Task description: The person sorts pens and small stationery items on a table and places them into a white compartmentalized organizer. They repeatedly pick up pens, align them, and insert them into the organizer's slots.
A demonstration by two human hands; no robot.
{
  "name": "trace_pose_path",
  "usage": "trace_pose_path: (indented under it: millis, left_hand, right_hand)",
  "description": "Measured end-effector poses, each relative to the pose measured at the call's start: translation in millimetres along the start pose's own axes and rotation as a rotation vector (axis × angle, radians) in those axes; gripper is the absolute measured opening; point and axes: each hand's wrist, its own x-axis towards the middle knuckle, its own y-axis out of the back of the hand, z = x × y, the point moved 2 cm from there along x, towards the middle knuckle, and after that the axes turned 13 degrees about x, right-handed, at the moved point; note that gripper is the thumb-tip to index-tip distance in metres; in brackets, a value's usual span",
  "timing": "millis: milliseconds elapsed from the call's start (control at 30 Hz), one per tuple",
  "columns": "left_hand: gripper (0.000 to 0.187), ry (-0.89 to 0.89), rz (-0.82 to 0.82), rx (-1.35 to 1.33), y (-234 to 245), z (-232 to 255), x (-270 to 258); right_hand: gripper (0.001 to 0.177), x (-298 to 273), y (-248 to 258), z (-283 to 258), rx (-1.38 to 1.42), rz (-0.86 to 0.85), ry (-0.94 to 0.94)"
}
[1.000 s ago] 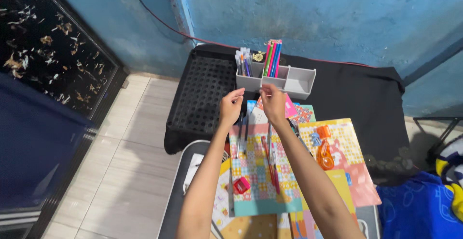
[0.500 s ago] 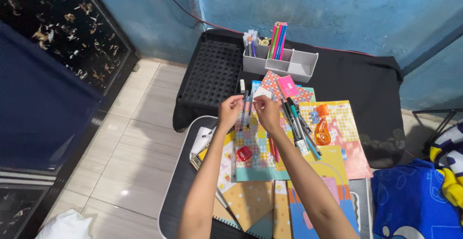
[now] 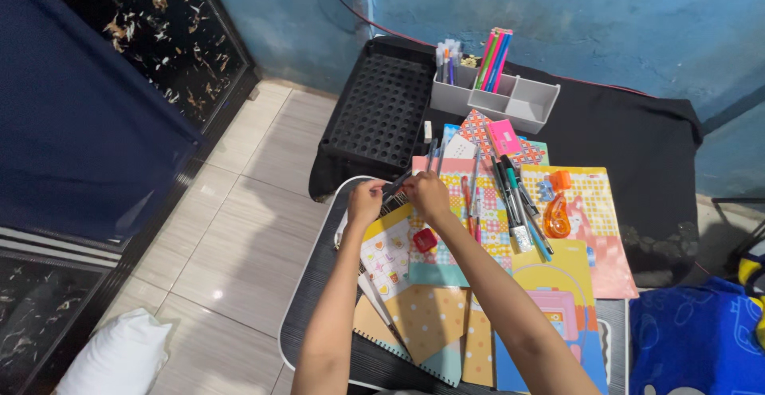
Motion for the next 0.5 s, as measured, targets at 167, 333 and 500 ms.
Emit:
trace_pose_path:
  millis: [167,333,500]
  left_hand:
    - [0.028,0.151,-0.131,0.294,9.4,4.5,-3.2]
    - [0.038,0.027,-0.184,0.415,10.9,-14.8,5.6]
    - [0.043,-0.010,-0.303,0.444,18.7,-38.0,4.7]
  right_hand:
    - [0.010,4.2,-23.7,3.5,-0.140,-0.121,0.163]
    - [0.012,20.2,-51.8,14.4,-0.357,-0.343,0.324]
    - [0.012,44.2,-86.5,42.0,-0.546,-0.516,0.434]
